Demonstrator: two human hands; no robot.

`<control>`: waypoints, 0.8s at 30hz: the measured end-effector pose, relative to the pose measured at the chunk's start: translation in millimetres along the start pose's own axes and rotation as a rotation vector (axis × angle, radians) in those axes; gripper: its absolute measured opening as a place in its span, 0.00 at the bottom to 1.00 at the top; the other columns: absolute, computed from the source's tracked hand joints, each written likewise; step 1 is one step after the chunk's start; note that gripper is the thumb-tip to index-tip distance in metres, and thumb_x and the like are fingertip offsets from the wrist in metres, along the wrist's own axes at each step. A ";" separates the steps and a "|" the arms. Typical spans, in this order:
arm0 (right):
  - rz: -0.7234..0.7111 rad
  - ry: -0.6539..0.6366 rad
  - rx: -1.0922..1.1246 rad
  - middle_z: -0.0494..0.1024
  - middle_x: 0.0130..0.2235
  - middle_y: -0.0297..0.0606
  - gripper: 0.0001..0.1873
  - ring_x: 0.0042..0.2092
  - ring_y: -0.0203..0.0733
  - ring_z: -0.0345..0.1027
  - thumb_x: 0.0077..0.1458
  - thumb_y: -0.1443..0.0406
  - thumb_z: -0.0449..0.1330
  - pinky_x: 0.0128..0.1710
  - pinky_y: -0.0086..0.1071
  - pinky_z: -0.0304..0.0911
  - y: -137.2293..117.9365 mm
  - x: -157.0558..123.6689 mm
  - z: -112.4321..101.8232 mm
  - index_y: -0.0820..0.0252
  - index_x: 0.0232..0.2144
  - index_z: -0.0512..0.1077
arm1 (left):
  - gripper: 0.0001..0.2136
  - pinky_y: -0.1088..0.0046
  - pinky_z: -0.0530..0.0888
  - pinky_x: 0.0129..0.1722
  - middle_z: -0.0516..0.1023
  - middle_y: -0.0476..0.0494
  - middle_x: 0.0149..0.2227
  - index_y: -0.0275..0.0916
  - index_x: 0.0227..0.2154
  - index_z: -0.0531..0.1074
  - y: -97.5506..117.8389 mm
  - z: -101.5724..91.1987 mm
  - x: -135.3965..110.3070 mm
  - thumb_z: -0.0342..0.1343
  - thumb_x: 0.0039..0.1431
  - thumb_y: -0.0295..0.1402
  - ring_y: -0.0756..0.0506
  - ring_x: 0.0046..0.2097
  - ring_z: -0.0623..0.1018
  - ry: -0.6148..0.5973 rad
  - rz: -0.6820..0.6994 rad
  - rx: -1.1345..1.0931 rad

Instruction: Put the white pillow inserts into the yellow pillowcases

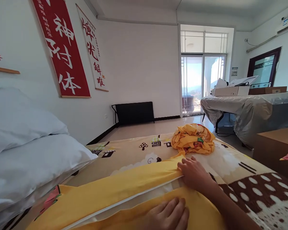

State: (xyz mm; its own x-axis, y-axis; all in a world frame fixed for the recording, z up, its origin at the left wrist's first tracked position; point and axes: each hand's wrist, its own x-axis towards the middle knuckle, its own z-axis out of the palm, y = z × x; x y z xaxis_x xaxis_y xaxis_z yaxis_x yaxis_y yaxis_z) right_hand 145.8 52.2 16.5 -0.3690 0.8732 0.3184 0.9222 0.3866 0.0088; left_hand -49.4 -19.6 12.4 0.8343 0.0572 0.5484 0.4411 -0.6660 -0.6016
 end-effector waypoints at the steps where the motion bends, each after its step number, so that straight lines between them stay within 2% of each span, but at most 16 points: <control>1: 0.036 0.029 0.000 0.76 0.38 0.42 0.13 0.42 0.44 0.69 0.49 0.75 0.51 0.42 0.36 0.52 -0.3 1.0 5.4 0.59 0.34 0.72 | 0.12 0.77 0.73 0.41 0.79 0.48 0.43 0.36 0.43 0.71 4.5 14.1 10.6 0.45 0.62 0.27 0.49 0.43 0.77 -0.026 0.033 -0.036; 2: 0.071 0.052 0.005 0.76 0.39 0.41 0.13 0.42 0.44 0.68 0.49 0.76 0.51 0.43 0.35 0.52 0.2 1.4 10.7 0.60 0.33 0.71 | 0.12 0.75 0.73 0.41 0.79 0.44 0.43 0.34 0.43 0.71 6.5 26.6 19.1 0.47 0.61 0.30 0.47 0.43 0.77 -0.086 0.041 -0.093; 4: 0.120 0.091 0.016 0.75 0.39 0.39 0.13 0.43 0.43 0.67 0.50 0.77 0.51 0.42 0.34 0.51 3.4 1.0 18.2 0.59 0.33 0.71 | 0.13 0.70 0.73 0.44 0.79 0.41 0.40 0.33 0.40 0.72 3.5 45.2 30.2 0.50 0.59 0.36 0.43 0.43 0.76 -0.298 -0.011 -0.282; 6: 0.154 0.141 0.015 0.75 0.37 0.39 0.12 0.42 0.42 0.67 0.52 0.77 0.50 0.41 0.34 0.51 8.3 0.6 20.0 0.59 0.32 0.70 | 0.13 0.66 0.72 0.48 0.77 0.41 0.44 0.37 0.42 0.71 -5.7 56.1 35.5 0.51 0.57 0.38 0.42 0.46 0.75 -0.471 -0.202 -0.509; 9: 0.217 0.187 0.037 0.75 0.36 0.38 0.12 0.40 0.41 0.68 0.53 0.78 0.49 0.40 0.34 0.50 14.7 2.6 18.3 0.59 0.30 0.68 | 0.22 0.59 0.66 0.57 0.69 0.42 0.57 0.44 0.56 0.62 -18.3 65.6 37.4 0.49 0.59 0.39 0.41 0.56 0.69 -0.564 -0.573 -0.722; 11: 0.265 0.164 0.068 0.76 0.36 0.38 0.13 0.38 0.41 0.68 0.51 0.79 0.49 0.37 0.33 0.50 17.2 4.9 19.1 0.59 0.31 0.68 | 0.27 0.57 0.61 0.61 0.62 0.43 0.62 0.46 0.61 0.55 -20.7 70.5 37.6 0.49 0.59 0.42 0.39 0.61 0.64 -0.589 -0.665 -0.789; 14: 0.366 0.105 0.163 0.76 0.32 0.39 0.13 0.33 0.41 0.69 0.50 0.77 0.49 0.31 0.31 0.48 18.7 5.5 22.6 0.59 0.35 0.67 | 0.30 0.56 0.55 0.64 0.58 0.44 0.64 0.47 0.63 0.51 -16.7 74.5 39.2 0.48 0.59 0.45 0.39 0.64 0.58 -0.611 -0.666 -0.831; 16: 0.383 0.120 0.313 0.75 0.29 0.37 0.13 0.31 0.40 0.67 0.47 0.76 0.50 0.28 0.30 0.48 18.7 3.1 23.6 0.59 0.36 0.66 | 0.31 0.55 0.54 0.64 0.58 0.43 0.64 0.46 0.63 0.50 -12.7 73.8 40.8 0.48 0.59 0.46 0.38 0.64 0.57 -0.618 -0.666 -0.824; 21: 0.261 0.318 0.785 0.70 0.26 0.31 0.13 0.29 0.36 0.61 0.38 0.75 0.48 0.29 0.26 0.52 18.2 -2.3 23.6 0.58 0.29 0.63 | 0.26 0.54 0.54 0.64 0.62 0.45 0.62 0.46 0.62 0.55 -13.0 68.5 46.0 0.45 0.61 0.43 0.39 0.64 0.58 -0.575 -0.587 -0.857; 24: 0.182 0.331 0.938 0.68 0.25 0.30 0.10 0.29 0.35 0.59 0.39 0.74 0.49 0.28 0.25 0.53 23.0 -1.1 26.8 0.58 0.27 0.63 | 0.20 0.56 0.57 0.64 0.67 0.48 0.59 0.48 0.57 0.63 -16.7 71.3 50.2 0.40 0.64 0.40 0.42 0.62 0.62 -0.531 -0.577 -0.897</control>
State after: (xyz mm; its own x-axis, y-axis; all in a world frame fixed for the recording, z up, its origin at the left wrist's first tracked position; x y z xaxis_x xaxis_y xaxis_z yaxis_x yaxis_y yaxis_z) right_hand 164.3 68.1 -9.1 -0.0503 0.8710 0.4888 0.4457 0.4575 -0.7694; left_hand 8.7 47.4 8.5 0.7142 0.6793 0.1687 0.5835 -0.7110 0.3924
